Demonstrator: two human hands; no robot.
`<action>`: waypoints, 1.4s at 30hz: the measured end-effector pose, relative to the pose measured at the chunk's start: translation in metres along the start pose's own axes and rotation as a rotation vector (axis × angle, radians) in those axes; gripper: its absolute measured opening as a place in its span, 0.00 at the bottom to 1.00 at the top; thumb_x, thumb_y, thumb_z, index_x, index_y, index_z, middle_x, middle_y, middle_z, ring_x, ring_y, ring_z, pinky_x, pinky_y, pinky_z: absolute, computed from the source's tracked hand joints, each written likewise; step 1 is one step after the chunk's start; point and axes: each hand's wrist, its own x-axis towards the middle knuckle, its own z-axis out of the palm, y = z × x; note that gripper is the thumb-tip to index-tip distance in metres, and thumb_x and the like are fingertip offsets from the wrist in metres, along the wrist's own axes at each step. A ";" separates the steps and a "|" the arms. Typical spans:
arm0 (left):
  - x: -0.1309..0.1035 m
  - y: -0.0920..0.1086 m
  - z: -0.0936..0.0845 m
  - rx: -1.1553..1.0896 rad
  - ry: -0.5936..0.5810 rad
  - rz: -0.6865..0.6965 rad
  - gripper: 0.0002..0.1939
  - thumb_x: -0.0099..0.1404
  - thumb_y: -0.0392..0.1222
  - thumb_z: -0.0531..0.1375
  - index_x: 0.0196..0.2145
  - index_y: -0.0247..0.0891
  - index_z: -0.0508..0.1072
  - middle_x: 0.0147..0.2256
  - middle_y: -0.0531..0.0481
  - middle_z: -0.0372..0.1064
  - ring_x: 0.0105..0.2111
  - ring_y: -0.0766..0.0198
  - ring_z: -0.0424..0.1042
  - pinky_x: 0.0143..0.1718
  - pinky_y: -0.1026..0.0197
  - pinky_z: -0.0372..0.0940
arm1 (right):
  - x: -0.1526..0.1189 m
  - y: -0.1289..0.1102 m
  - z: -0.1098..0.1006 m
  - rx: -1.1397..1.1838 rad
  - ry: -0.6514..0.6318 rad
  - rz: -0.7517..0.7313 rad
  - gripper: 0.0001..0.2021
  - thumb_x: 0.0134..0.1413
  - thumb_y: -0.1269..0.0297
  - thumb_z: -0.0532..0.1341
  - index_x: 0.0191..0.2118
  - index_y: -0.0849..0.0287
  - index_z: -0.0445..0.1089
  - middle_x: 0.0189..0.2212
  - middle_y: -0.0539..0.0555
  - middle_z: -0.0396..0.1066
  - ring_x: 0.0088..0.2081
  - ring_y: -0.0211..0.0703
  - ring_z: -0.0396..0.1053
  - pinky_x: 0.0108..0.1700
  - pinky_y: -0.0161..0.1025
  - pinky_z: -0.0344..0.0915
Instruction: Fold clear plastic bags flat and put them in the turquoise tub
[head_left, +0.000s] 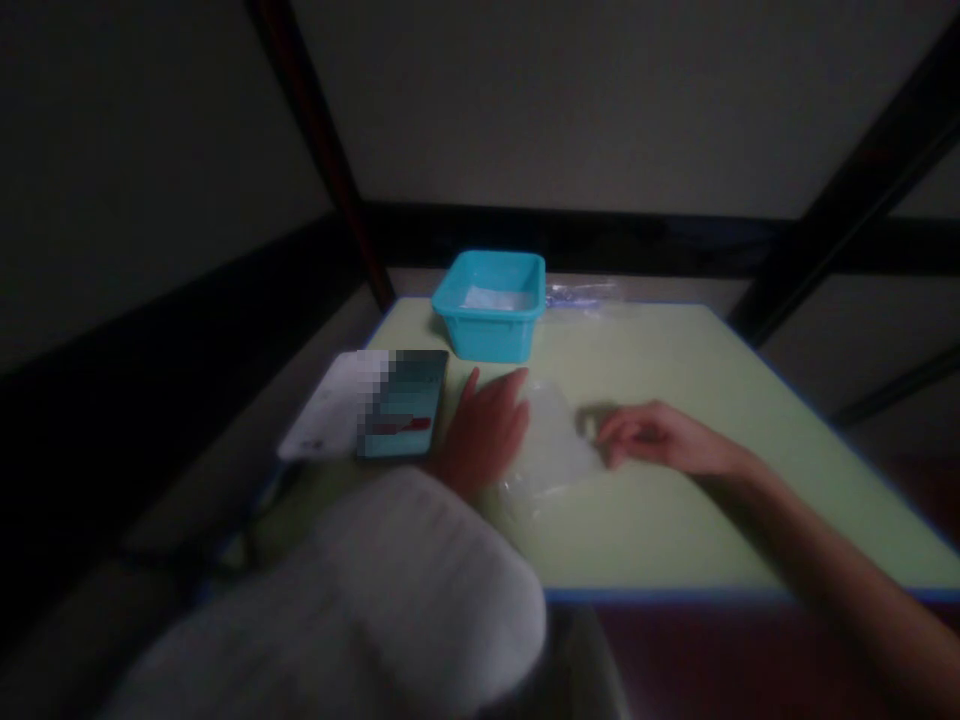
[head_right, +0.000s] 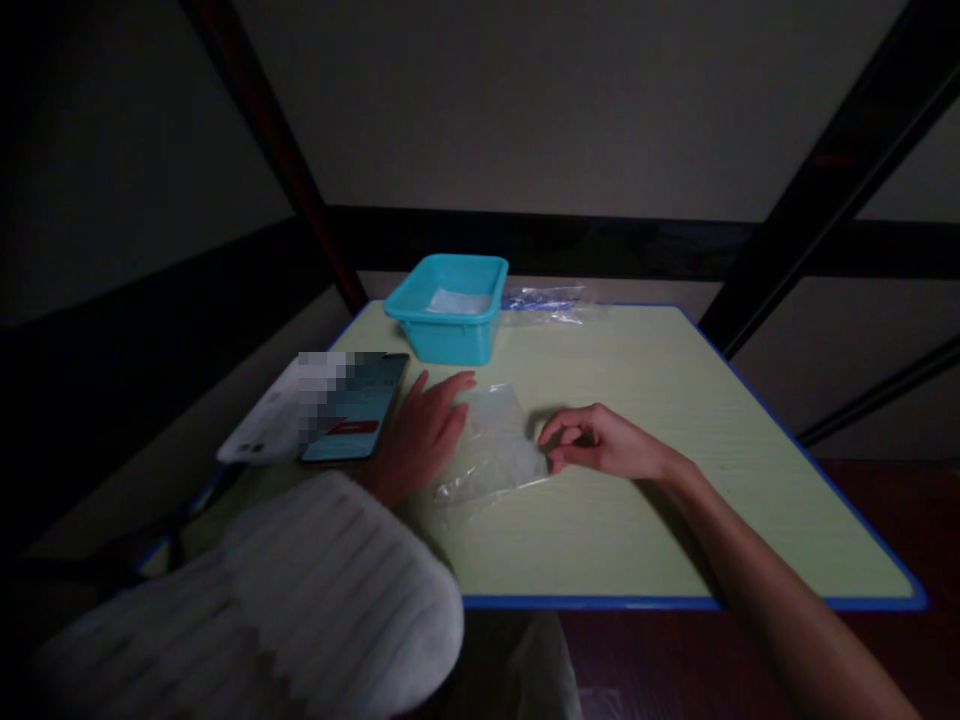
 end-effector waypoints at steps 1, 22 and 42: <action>-0.003 -0.001 -0.003 -0.019 0.043 -0.001 0.17 0.67 0.35 0.44 0.52 0.34 0.61 0.50 0.44 0.69 0.53 0.60 0.65 0.62 0.47 0.41 | 0.002 0.001 -0.001 -0.007 0.024 -0.006 0.16 0.55 0.53 0.60 0.41 0.61 0.70 0.31 0.54 0.73 0.32 0.42 0.71 0.36 0.42 0.68; -0.006 -0.008 -0.006 -0.092 0.204 -0.071 0.13 0.67 0.37 0.43 0.38 0.36 0.67 0.43 0.43 0.70 0.45 0.57 0.68 0.51 0.52 0.60 | 0.028 0.020 -0.006 -0.476 -0.141 0.030 0.55 0.40 0.40 0.65 0.67 0.57 0.37 0.67 0.62 0.37 0.66 0.59 0.34 0.63 0.60 0.28; -0.005 0.010 0.023 0.095 -0.135 0.223 0.32 0.65 0.50 0.51 0.60 0.25 0.52 0.62 0.33 0.49 0.63 0.52 0.48 0.63 0.51 0.45 | 0.039 0.004 0.025 -0.622 0.320 -0.032 0.28 0.64 0.53 0.44 0.64 0.62 0.51 0.62 0.62 0.52 0.63 0.51 0.50 0.62 0.54 0.48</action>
